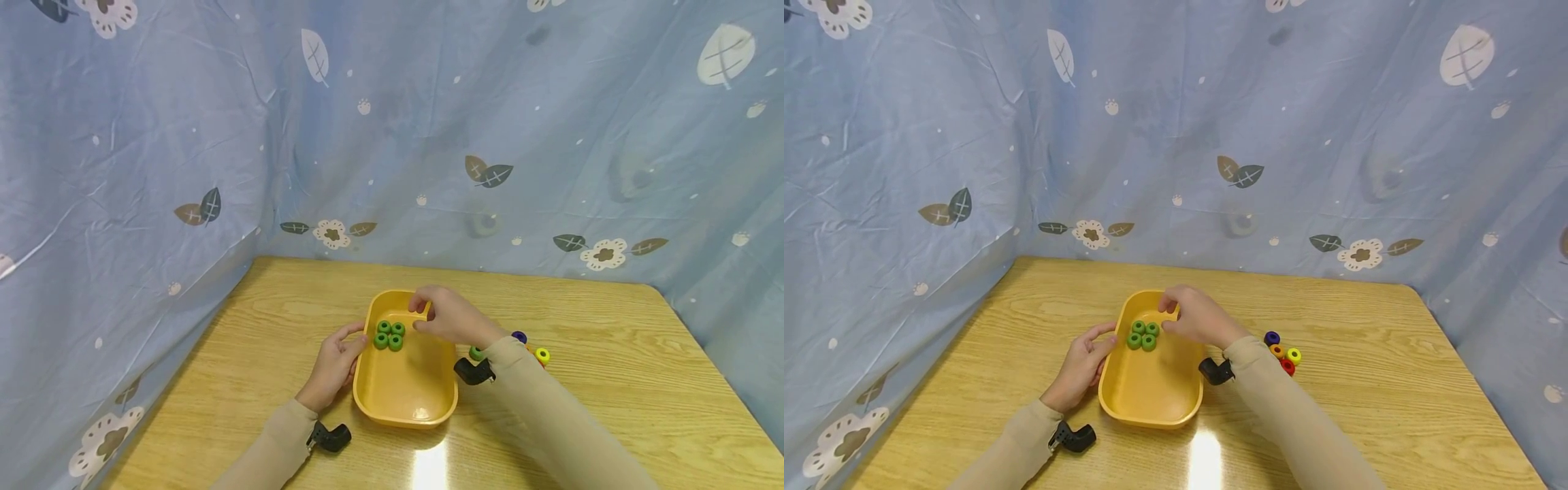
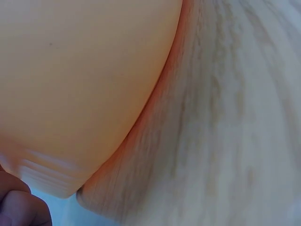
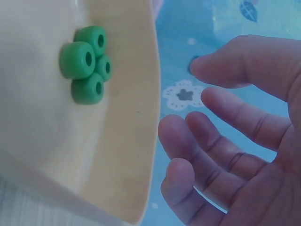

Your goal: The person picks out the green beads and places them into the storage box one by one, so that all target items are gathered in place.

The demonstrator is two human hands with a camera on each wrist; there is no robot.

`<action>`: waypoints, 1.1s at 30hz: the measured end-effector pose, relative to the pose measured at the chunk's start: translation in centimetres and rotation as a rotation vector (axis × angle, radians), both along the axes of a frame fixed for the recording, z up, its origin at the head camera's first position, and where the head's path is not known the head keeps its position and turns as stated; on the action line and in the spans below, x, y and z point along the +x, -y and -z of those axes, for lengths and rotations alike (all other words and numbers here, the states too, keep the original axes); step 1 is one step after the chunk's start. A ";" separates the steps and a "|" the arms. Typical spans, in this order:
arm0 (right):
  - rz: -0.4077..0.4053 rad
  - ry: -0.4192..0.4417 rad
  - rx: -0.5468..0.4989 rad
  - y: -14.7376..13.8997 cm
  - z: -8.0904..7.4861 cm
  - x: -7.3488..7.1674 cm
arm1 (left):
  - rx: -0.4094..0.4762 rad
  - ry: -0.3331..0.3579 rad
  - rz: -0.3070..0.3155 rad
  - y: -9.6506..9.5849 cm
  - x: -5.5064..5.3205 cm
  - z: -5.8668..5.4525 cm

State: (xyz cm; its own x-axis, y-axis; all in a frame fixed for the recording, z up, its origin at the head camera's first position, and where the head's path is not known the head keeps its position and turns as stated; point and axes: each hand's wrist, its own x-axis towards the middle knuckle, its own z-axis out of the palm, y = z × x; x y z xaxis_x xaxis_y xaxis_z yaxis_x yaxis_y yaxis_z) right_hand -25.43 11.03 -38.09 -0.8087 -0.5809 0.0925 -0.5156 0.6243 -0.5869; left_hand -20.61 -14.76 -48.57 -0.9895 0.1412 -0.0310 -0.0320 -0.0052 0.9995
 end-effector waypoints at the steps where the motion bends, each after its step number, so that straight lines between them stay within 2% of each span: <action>1: 0.001 0.002 -0.010 -0.2 0.0 0.2 | -0.002 0.000 -0.002 0.0 0.0 0.0; 6: 0.013 -0.026 -0.063 -1.5 -0.1 1.1 | 0.001 0.002 -0.003 0.0 0.1 -0.1; 17: 0.100 -0.074 -0.140 -5.0 -0.2 3.0 | 0.020 0.006 0.004 -0.1 0.1 -0.1; 27: 0.166 -0.067 -0.188 -8.1 1.5 4.0 | 0.013 0.004 0.000 0.0 0.2 -0.2; 33: 0.199 -0.091 -0.158 -9.7 2.3 4.3 | 0.005 -0.005 0.008 0.0 0.1 -0.2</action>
State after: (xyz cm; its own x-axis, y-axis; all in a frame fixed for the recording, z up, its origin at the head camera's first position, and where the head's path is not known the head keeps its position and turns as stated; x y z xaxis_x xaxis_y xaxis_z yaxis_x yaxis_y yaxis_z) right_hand -21.08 20.74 -40.34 -0.8898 -0.3838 0.2469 -0.4469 0.6233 -0.6417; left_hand -20.48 -14.73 -48.35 -0.9885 0.1494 -0.0253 -0.0271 -0.0099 0.9996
